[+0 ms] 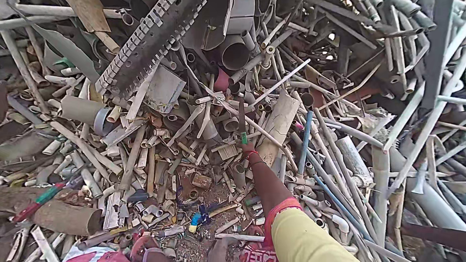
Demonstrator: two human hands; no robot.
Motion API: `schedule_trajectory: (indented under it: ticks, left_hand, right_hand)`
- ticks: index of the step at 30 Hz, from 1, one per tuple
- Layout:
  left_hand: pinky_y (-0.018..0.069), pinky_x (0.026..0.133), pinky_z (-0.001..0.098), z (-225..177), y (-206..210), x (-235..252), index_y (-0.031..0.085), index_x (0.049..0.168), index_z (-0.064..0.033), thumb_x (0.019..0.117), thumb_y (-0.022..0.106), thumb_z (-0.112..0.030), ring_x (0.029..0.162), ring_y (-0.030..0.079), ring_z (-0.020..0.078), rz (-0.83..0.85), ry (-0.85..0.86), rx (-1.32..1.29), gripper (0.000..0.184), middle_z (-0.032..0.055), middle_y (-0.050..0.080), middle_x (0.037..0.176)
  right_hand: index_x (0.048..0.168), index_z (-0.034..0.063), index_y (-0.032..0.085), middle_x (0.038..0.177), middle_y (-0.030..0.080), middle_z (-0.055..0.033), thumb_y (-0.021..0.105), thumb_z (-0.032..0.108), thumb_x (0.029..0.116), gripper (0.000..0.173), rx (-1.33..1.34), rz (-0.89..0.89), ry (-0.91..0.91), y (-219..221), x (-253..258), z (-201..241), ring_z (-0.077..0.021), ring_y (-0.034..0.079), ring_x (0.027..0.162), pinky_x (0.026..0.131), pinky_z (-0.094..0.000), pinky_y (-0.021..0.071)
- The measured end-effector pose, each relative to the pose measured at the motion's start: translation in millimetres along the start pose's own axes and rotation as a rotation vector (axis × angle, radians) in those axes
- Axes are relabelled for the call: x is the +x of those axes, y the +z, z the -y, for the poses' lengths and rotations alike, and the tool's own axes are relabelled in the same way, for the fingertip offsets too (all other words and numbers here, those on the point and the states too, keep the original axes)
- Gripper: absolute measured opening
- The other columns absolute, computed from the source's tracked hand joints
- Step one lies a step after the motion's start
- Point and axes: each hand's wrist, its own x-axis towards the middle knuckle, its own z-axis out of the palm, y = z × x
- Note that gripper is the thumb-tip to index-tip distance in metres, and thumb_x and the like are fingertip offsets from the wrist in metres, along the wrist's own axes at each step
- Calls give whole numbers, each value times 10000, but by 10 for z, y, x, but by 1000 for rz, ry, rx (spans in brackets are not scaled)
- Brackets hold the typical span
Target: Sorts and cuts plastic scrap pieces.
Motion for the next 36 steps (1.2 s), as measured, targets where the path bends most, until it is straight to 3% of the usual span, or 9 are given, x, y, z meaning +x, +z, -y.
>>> schedule_trajectory:
  ticks: [5,12,17,21,23,26,28,31,36]
  left_hand:
    - [393,1107,520,-14,-29,44,560,1327,113,974,582,-119,1300,526,390,-37,-21,-4,423,320,552,1364]
    - [417,1059,563,42,-93,98,533,1358,113,994,579,-122,1244,539,439,-80,-7,38,437,339,536,1358]
    - [335,1130,607,-48,-185,204,566,1375,29,967,641,-194,1390,406,476,-313,6,251,471,285,472,1472]
    - [94,1229,627,-301,-292,186,263,1595,6,968,696,-342,1563,72,449,-326,-166,663,838,266,143,1676]
    - [150,1230,609,-332,-283,198,191,1609,18,1004,638,-408,1549,189,418,-212,-254,733,865,269,237,1649]
    - [453,1049,543,-205,-194,136,427,1446,62,1093,494,-323,1195,611,401,-139,-119,553,526,289,608,1274]
    - [468,1012,554,-186,-103,42,473,1393,66,1114,437,-294,1130,630,407,-172,-57,468,457,292,626,1205]
    - [436,1051,552,-108,-28,-105,474,1382,81,1116,431,-283,1202,595,409,-222,-54,480,453,308,599,1263]
    - [428,1082,537,-50,51,-330,457,1404,80,1106,463,-258,1257,578,401,-272,-98,603,451,307,578,1323]
  right_hand:
    - [1238,-41,593,951,599,-122,676,152,991,325,254,-18,42,7,197,37,-159,498,746,690,-348,450]
    - [1291,-57,586,1143,649,-227,727,191,967,431,393,-229,104,-86,21,-13,-284,607,949,867,-469,501]
    - [1117,-59,668,909,651,-113,700,-30,891,230,251,-40,69,-158,-693,-14,-136,558,706,674,-306,487]
    - [1162,-68,622,922,672,-94,692,-61,895,276,350,114,28,-121,-1823,120,-95,587,710,661,-259,500]
    - [1034,-51,676,828,650,-65,680,-80,896,141,430,106,11,-204,-2168,296,-83,563,642,612,-240,491]
    - [1053,-52,672,832,664,-60,695,-85,889,169,403,167,-86,-393,-2576,298,-65,569,624,613,-217,501]
    - [1202,-40,653,952,661,-101,768,95,914,338,69,198,-252,-614,-2745,157,-113,592,737,723,-277,513]
    - [1439,-39,518,1265,639,-274,715,321,982,615,-347,207,-315,-904,-3182,-61,-373,629,1157,1042,-537,453]
    - [1580,64,335,1355,586,-297,405,410,1116,583,-840,290,-229,-768,-3977,-369,-479,623,1197,969,-620,489]
